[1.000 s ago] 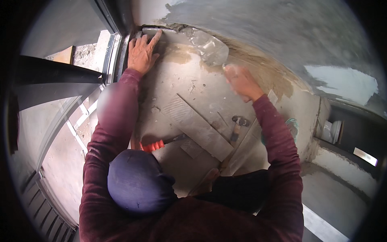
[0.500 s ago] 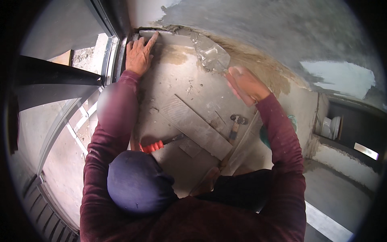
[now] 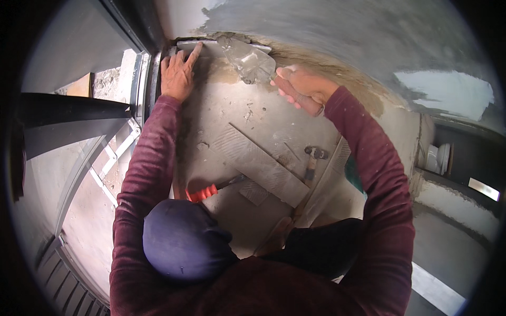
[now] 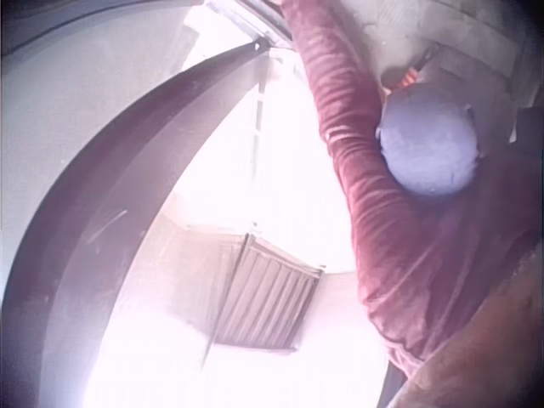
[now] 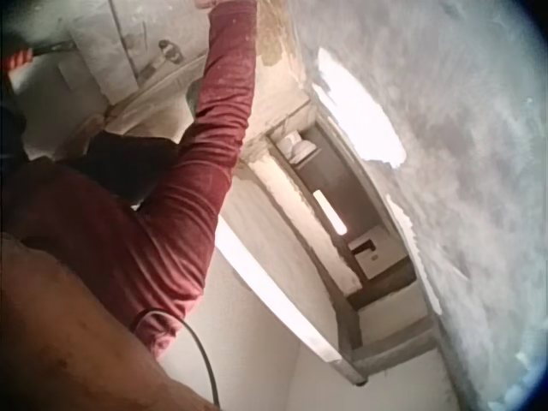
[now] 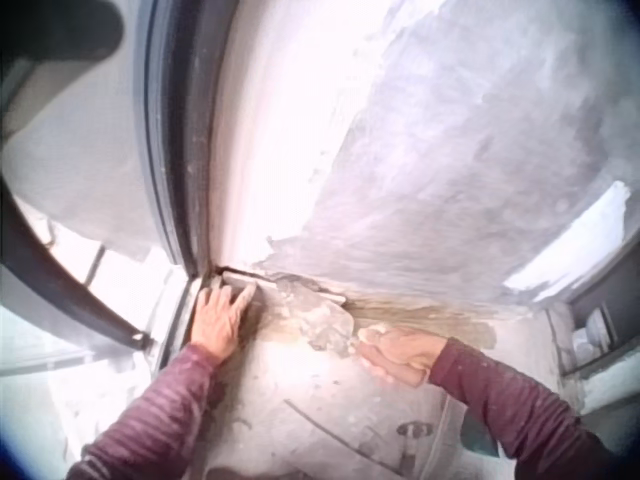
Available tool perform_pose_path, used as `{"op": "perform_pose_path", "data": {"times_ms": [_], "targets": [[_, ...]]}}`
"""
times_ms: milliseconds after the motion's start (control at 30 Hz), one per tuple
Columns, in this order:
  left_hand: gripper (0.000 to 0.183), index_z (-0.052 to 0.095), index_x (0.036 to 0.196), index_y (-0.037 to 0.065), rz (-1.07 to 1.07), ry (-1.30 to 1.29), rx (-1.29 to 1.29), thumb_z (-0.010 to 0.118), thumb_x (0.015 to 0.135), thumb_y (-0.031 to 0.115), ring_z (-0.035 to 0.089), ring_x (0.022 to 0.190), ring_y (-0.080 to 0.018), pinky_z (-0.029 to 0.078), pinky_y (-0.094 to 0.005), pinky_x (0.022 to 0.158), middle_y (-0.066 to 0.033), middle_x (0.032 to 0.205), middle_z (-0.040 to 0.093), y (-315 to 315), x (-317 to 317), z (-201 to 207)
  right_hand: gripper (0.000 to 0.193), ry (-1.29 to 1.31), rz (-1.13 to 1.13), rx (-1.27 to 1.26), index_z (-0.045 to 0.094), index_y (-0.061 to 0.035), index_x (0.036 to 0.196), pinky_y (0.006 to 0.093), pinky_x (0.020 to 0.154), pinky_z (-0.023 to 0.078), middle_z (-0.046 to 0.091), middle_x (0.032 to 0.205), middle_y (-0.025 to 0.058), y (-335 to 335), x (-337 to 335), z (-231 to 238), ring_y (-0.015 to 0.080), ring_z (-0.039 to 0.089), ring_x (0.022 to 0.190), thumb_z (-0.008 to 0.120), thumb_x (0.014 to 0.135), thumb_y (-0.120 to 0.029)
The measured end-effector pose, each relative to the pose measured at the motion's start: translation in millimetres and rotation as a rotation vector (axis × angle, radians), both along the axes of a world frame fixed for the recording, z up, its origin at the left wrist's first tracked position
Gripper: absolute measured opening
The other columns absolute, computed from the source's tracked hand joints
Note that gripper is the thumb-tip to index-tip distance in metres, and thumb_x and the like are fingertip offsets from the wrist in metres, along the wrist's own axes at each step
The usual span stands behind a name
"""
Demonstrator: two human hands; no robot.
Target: The person uses an angle grinder to cut a ceramic tile, then moves to a wall section near a window. They apply mortar to the wall and the back of the tile using a trowel, then press the tile into place and adjust it.
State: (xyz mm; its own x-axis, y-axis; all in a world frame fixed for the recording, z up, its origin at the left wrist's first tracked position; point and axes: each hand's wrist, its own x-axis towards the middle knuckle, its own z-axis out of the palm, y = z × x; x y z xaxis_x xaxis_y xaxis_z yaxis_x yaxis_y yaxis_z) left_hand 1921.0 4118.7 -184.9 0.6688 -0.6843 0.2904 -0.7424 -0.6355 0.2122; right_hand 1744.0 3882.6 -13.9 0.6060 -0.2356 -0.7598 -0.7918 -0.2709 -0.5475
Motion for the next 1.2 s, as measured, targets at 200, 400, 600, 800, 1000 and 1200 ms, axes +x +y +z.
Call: {"op": "perform_pose_path", "data": {"times_ms": [200,400,600,800,1000,1200], "targets": [[0.094,0.025,0.156,0.032,0.000,-0.029,0.024,0.073,0.078,0.009,0.054,0.114,-0.0286,0.034,-0.0471,0.103,-0.0120,0.121,0.055,0.0,2.9,-3.6,0.042,0.105,-0.092,0.087,0.055,0.0019,0.116,0.0239,0.038,0.041,0.053,0.075,0.0002,-20.7,-0.7,28.0,0.0074,0.046,0.049,0.037,0.108,-0.035],[0.095,0.024,0.156,0.032,-0.010,-0.016,0.034,0.074,0.078,0.011,0.053,0.115,-0.0284,0.034,-0.0474,0.105,-0.0119,0.123,0.054,-1.4,2.9,0.4,0.042,0.103,-0.180,0.172,0.056,0.0020,0.116,0.0227,0.037,0.039,0.053,0.074,-0.0003,-45.6,-19.5,25.3,0.0065,0.045,0.049,0.039,0.107,-0.035],[0.095,0.023,0.157,0.032,0.006,-0.020,0.056,0.074,0.079,0.011,0.054,0.115,-0.0286,0.033,-0.0475,0.105,-0.0132,0.124,0.055,-0.7,1.0,0.1,0.042,0.049,-0.171,0.107,0.058,0.0016,0.118,0.0236,0.040,0.041,0.053,0.074,-0.0013,-54.2,-58.7,28.1,0.0070,0.046,0.052,0.038,0.107,-0.034],[0.095,0.023,0.157,0.032,0.015,-0.032,0.066,0.073,0.079,0.010,0.054,0.114,-0.0285,0.034,-0.0475,0.104,-0.0138,0.123,0.055,-1.8,0.4,-1.9,0.046,0.043,-0.249,-0.013,0.059,-0.0008,0.117,0.0228,0.037,0.040,0.050,0.071,-0.0025,-25.0,-79.5,43.2,0.0057,0.046,0.048,0.044,0.104,-0.043],[0.095,0.022,0.157,0.033,0.008,-0.029,0.069,0.073,0.080,0.010,0.055,0.115,-0.0286,0.034,-0.0485,0.106,-0.0147,0.125,0.056,-1.6,1.6,0.0,0.047,-0.023,0.139,0.052,0.060,-0.0025,0.111,0.0242,0.041,0.042,0.050,0.070,-0.0023,-0.4,-22.9,28.0,0.0070,0.047,0.049,0.048,0.102,-0.047],[0.095,0.021,0.157,0.034,0.012,-0.032,0.092,0.072,0.080,0.011,0.054,0.117,-0.0290,0.034,-0.0486,0.106,-0.0154,0.127,0.055,-2.1,3.5,-5.4,0.049,0.029,0.189,-0.047,0.056,-0.0014,0.116,0.0250,0.042,0.040,0.050,0.071,-0.0013,-6.8,10.9,20.7,0.0070,0.046,0.050,0.047,0.102,-0.047]]}}
